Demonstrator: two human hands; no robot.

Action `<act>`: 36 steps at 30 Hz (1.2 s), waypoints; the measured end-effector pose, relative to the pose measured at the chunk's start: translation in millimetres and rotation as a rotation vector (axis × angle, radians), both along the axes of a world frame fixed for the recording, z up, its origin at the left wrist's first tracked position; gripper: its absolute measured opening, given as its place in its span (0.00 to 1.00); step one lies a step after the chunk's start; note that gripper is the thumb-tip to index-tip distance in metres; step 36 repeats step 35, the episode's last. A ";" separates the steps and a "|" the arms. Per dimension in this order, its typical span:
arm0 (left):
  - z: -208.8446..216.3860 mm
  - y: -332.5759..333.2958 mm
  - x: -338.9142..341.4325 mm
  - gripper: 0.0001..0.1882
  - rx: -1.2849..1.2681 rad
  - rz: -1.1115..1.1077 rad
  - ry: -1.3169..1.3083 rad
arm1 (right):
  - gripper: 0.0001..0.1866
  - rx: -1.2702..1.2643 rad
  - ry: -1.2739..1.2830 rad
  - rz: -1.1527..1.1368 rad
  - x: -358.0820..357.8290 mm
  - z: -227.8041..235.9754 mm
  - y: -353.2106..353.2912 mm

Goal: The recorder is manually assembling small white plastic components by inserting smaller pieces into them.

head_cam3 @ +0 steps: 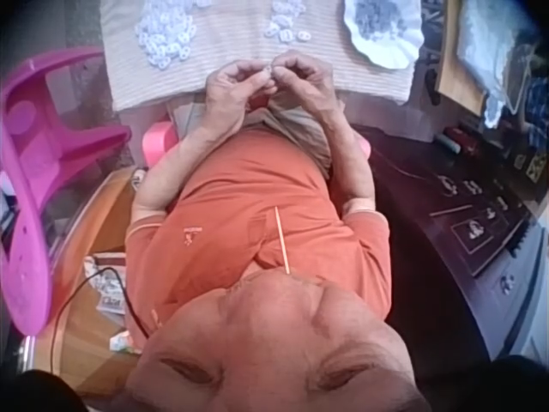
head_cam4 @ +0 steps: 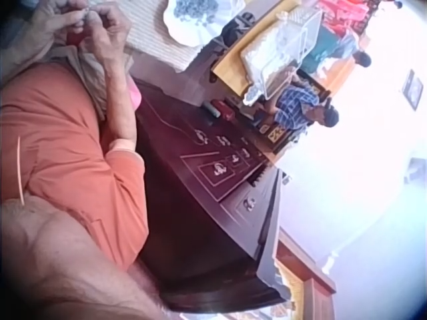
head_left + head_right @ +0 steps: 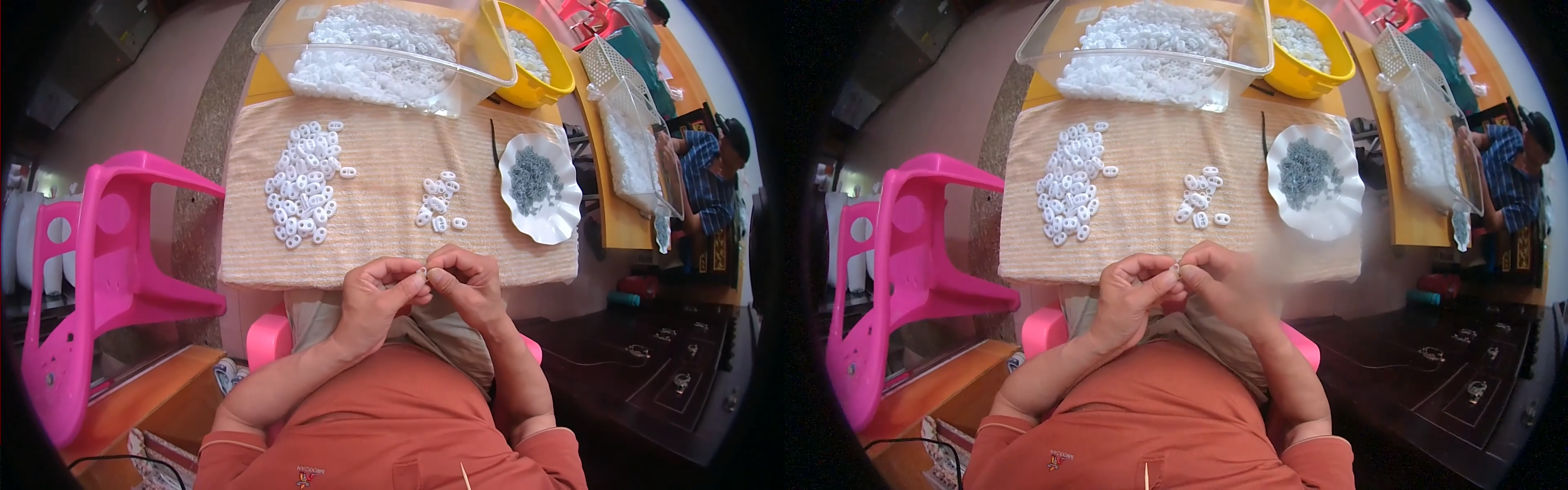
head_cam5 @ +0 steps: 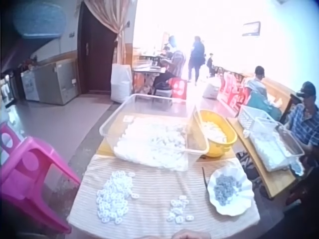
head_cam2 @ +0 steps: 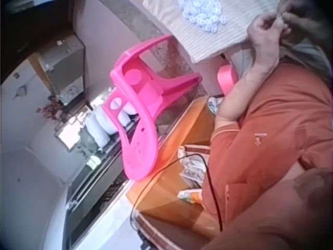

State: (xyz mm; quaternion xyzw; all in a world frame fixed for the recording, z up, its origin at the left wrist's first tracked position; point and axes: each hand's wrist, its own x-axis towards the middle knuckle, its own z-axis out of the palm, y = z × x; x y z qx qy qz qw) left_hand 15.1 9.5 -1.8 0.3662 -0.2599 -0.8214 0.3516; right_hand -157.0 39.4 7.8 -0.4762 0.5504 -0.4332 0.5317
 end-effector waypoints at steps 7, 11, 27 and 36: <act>2.7 -4.4 -1.2 0.08 -0.030 0.026 0.043 | 0.06 0.011 -0.178 -0.013 -2.9 1.9 -3.4; 3.0 -4.7 -1.1 0.09 -0.003 0.008 0.060 | 0.07 0.011 -0.227 -0.008 -7.6 0.8 -3.1; 2.0 -4.6 -0.4 0.09 0.009 -0.041 0.012 | 0.06 -0.005 -0.095 -0.095 -3.2 4.7 0.8; -3.0 -0.5 -1.7 0.11 -0.063 -0.006 -0.010 | 0.07 -0.022 -0.017 -0.088 -1.8 4.8 -0.9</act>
